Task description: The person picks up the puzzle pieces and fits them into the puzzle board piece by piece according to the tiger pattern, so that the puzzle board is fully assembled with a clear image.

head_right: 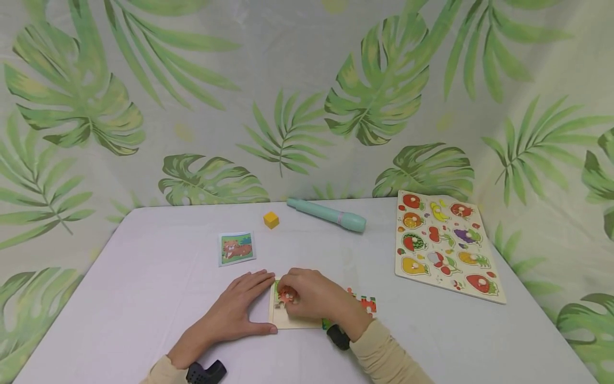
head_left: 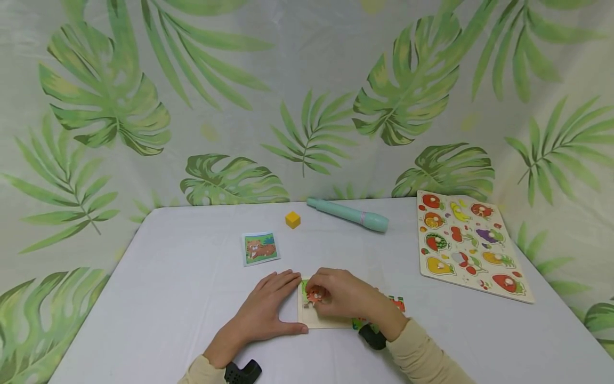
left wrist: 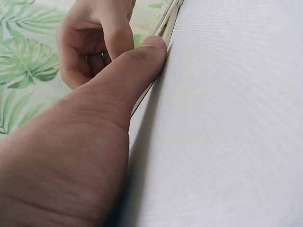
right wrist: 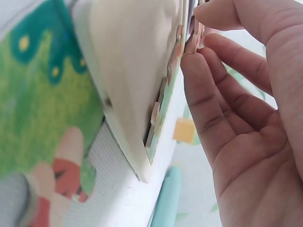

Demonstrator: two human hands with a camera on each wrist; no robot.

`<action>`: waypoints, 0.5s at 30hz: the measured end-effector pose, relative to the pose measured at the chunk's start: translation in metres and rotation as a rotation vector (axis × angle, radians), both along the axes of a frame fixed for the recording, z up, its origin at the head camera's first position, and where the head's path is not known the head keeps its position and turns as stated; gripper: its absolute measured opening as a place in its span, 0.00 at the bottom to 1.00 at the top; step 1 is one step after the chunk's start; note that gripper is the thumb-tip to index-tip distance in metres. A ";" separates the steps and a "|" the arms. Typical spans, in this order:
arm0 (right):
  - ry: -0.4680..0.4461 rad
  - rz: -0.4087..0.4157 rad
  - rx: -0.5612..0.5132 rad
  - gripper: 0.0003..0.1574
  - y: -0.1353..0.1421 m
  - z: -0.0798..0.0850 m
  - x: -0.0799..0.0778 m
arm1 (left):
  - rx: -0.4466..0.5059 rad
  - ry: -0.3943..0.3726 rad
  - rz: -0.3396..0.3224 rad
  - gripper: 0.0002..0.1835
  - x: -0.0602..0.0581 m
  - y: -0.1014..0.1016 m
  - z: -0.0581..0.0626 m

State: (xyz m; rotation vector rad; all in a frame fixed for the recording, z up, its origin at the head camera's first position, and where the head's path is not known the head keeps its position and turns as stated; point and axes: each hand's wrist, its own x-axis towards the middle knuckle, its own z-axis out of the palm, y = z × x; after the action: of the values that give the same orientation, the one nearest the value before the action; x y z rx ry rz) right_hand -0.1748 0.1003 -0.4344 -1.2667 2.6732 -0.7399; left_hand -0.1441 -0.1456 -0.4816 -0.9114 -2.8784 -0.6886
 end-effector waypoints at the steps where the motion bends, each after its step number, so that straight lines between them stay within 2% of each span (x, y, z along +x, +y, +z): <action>1: 0.001 -0.001 0.002 0.16 0.000 -0.001 0.000 | 0.002 0.000 -0.001 0.59 0.000 0.000 0.000; 15: -0.016 -0.007 0.020 0.14 -0.005 -0.004 0.002 | 0.003 0.010 -0.004 0.58 0.000 0.000 0.000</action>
State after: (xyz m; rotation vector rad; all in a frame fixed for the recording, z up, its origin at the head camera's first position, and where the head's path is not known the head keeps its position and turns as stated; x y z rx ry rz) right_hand -0.1732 0.0957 -0.4385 -1.2424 2.6663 -0.7199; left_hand -0.1442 -0.1455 -0.4820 -0.9181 -2.8664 -0.6870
